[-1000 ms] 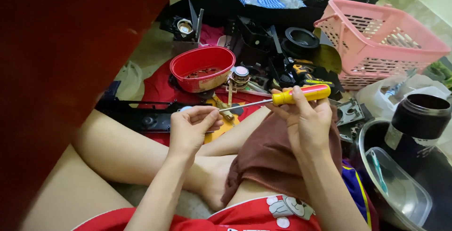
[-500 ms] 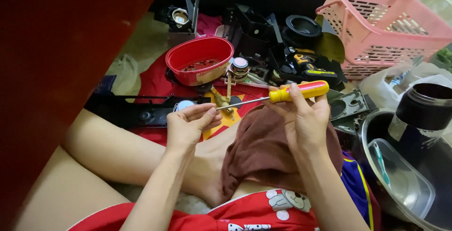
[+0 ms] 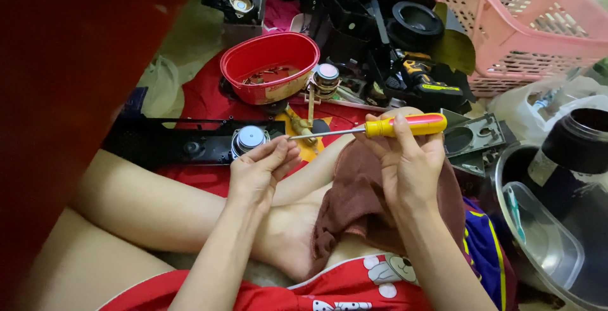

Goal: Screwing a speaker driver into a plastic housing using a manual screwdriver while sitting on the floor.

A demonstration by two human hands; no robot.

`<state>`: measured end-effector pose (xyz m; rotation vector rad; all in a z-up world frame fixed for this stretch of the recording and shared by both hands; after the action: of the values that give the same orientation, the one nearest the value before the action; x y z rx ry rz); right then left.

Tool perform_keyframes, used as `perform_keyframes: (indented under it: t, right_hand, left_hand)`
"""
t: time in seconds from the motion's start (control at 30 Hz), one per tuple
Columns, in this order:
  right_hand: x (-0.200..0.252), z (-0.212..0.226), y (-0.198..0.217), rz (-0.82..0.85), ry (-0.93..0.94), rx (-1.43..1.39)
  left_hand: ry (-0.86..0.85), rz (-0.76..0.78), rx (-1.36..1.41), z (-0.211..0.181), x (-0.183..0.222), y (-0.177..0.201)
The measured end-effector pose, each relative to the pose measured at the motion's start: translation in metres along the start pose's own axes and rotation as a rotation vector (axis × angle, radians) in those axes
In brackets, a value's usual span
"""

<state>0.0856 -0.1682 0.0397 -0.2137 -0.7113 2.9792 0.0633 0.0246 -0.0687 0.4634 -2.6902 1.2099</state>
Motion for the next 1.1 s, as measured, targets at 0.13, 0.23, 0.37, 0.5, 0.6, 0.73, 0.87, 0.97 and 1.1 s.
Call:
perform_keyframes:
  t: [0.13,0.23,0.37,0.5,0.6,0.73,0.87,0.97,1.1]
  right_hand:
    - [-0.008,-0.015,0.001,0.017,-0.034,0.030]
    - [-0.011,-0.021,-0.001,0.022,-0.054,0.045]
    - [-0.018,-0.023,0.001,0.057,-0.045,0.065]
    - [-0.023,-0.029,0.003,0.132,-0.021,0.095]
    - [-0.023,-0.033,0.001,0.179,0.001,0.063]
    - [-0.022,-0.031,-0.006,0.217,0.015,0.098]
    - [-0.020,-0.026,-0.023,0.294,0.030,0.137]
    - [-0.024,-0.026,-0.027,0.335,0.024,0.155]
    - [-0.029,-0.028,-0.023,0.331,-0.024,0.178]
  left_hand:
    - [0.029,-0.027,0.003,0.003,-0.005,0.010]
    - [0.028,-0.019,-0.061,0.001,-0.012,0.018]
    - [0.049,0.008,-0.148,0.000,-0.016,0.021]
    - [0.067,0.057,-0.223,0.002,-0.021,0.026]
    - [0.052,0.124,-0.294,0.001,-0.027,0.030]
    - [0.043,0.153,-0.350,0.003,-0.033,0.035]
    - [-0.018,0.192,-0.517,-0.001,-0.033,0.033]
    - [-0.038,0.193,-0.650,-0.008,-0.028,0.028]
    - [-0.030,0.193,-0.680,-0.009,-0.028,0.030]
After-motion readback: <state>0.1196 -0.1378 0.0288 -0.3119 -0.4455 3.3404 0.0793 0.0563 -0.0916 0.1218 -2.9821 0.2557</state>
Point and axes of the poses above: each hand's wrist, its own x-axis away from the middle knuckle, its own y-axis out of the back of the hand, z = x × y, the point moved 6 cm from there along -x, towards the middle knuckle, and after that the axes turned 7 degrees about z, right-handed, at the moved point
